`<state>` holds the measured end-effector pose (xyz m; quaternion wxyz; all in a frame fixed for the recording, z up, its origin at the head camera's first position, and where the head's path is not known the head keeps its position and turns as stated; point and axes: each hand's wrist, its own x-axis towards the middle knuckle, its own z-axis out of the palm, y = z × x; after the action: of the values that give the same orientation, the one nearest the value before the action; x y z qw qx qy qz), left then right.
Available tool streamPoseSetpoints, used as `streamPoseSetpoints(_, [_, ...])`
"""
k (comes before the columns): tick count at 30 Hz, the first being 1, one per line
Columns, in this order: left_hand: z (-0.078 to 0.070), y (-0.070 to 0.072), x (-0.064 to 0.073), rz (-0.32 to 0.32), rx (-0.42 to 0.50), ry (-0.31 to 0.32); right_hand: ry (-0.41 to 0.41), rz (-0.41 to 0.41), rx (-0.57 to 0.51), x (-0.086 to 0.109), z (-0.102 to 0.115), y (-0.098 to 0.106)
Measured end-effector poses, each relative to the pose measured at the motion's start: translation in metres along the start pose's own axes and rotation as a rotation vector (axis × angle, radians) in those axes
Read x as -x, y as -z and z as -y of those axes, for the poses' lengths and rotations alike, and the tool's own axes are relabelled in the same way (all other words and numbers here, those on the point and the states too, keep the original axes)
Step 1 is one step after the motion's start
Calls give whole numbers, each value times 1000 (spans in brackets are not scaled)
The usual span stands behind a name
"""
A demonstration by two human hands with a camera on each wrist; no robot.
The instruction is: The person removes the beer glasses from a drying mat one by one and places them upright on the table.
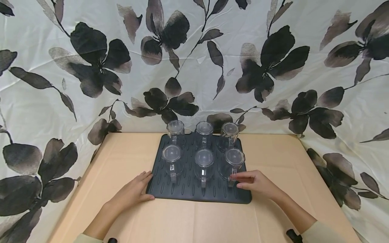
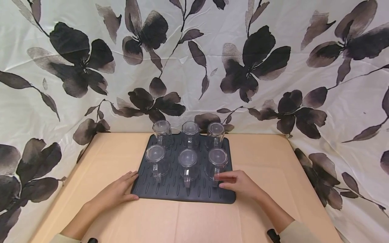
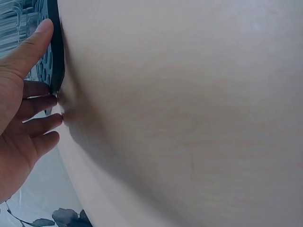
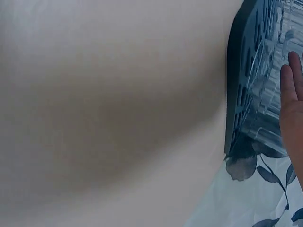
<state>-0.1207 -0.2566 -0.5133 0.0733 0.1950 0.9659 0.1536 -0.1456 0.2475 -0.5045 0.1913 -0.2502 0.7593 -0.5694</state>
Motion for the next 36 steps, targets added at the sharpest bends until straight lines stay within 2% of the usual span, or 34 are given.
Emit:
streamPoseSetpoints(10, [0,1,0,23,14,21,41,-18,-45,-6,-6,-11])
streamPoseSetpoints(19, [-2,1,-1,30,25,32,92,-73,-47,-9,-9,-23])
streamPoseSetpoints(36, [-5,2,-2,27,16,38,51,-161,18,-10,-8,-32])
